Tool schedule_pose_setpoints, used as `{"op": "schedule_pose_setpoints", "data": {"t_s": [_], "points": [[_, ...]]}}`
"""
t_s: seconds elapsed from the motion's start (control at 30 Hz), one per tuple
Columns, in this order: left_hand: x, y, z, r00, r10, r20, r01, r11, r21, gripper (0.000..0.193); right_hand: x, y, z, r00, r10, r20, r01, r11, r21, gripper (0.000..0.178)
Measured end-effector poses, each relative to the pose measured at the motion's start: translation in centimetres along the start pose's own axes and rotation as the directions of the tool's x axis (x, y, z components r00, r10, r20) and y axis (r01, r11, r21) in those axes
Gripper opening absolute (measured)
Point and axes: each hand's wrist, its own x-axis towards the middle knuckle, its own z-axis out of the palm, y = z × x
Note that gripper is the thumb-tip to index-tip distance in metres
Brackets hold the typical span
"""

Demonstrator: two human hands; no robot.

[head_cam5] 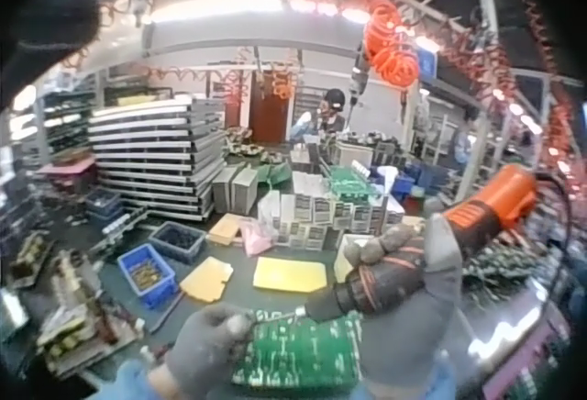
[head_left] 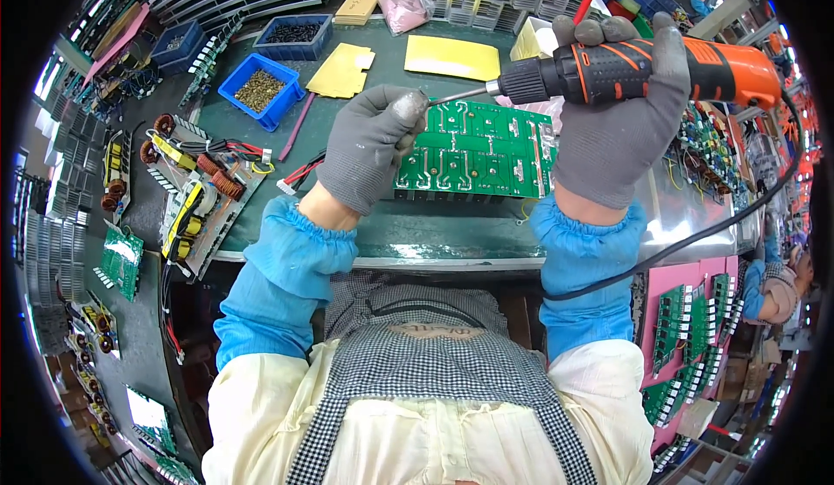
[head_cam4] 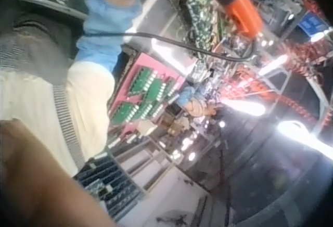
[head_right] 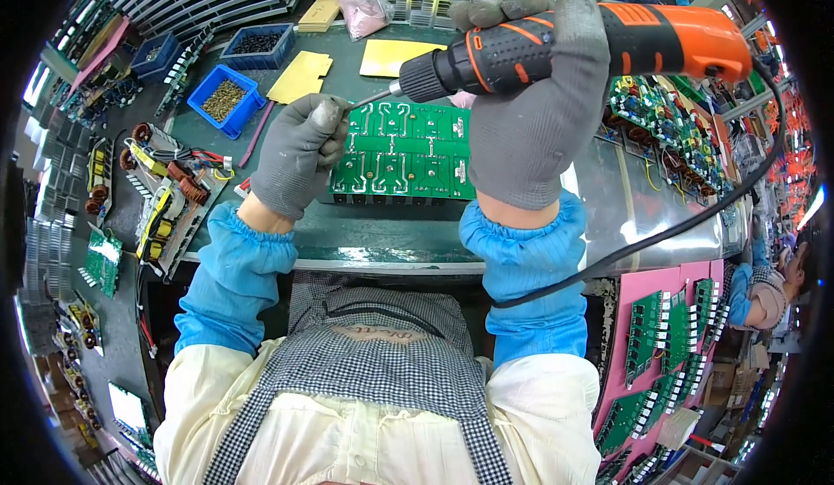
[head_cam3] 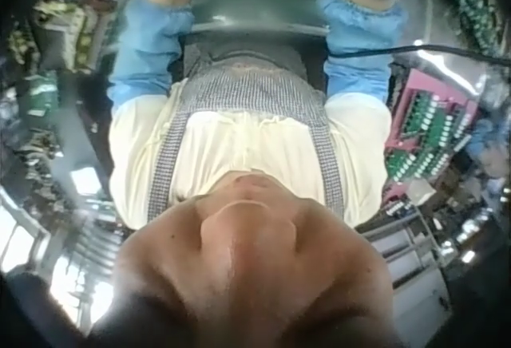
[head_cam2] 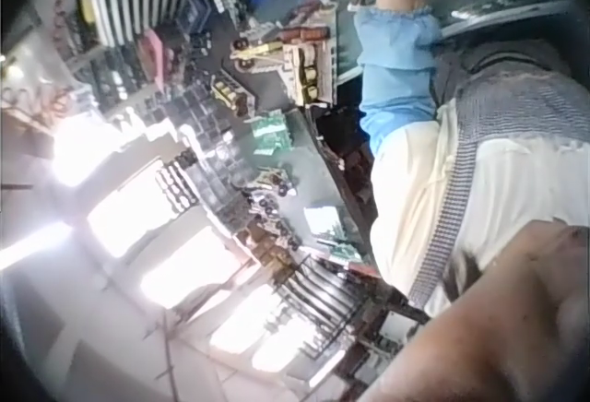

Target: Assembling electronic components and circuit boards onto a large heatsink using an electric screwdriver and thermal paste.

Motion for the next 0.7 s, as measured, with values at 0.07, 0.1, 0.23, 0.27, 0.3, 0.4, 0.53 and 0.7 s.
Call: {"op": "schedule_pose_setpoints", "data": {"t_s": [0.07,0.1,0.23,0.27,0.3,0.4,0.53,0.7], "points": [[0.1,-0.2,-0.2,1.000,0.014,-0.013,-0.014,0.997,0.073,0.029,0.2,0.3,-0.1,0.991,0.057,-0.122,-0.058,0.998,-0.005,0.037],[0.1,-0.3,-0.3,0.999,0.051,0.006,-0.051,0.991,0.127,0.030,0.3,0.5,-0.2,0.991,0.059,-0.119,-0.060,0.998,-0.006,0.037],[0.4,1.0,-0.4,0.999,-0.038,0.010,0.036,0.982,0.184,0.040,0.8,1.2,-0.8,0.994,0.059,-0.090,-0.062,0.998,-0.031,0.038],[0.5,1.7,-0.4,1.000,0.016,-0.024,-0.010,0.973,0.232,0.048,1.0,1.5,-0.9,0.996,0.034,-0.086,-0.040,0.997,-0.070,0.039],[0.5,2.3,-0.3,0.997,0.074,-0.017,-0.067,0.962,0.265,0.056,1.1,1.7,-0.9,0.996,0.034,-0.087,-0.041,0.997,-0.072,0.039],[1.1,5.8,-1.6,0.994,-0.099,0.036,0.033,0.620,0.784,0.093,1.1,2.5,-0.9,0.990,-0.140,-0.002,0.135,0.956,-0.259,0.032],[0.2,5.9,-2.4,0.958,-0.210,0.193,-0.177,0.095,0.980,0.130,0.5,3.9,-1.0,0.996,-0.072,0.049,0.082,0.968,-0.236,0.023],[1.0,5.1,-2.2,0.928,-0.351,0.122,-0.263,-0.390,0.882,0.145,0.5,4.5,-1.6,0.985,-0.008,0.174,0.058,0.957,-0.283,0.061]]}}
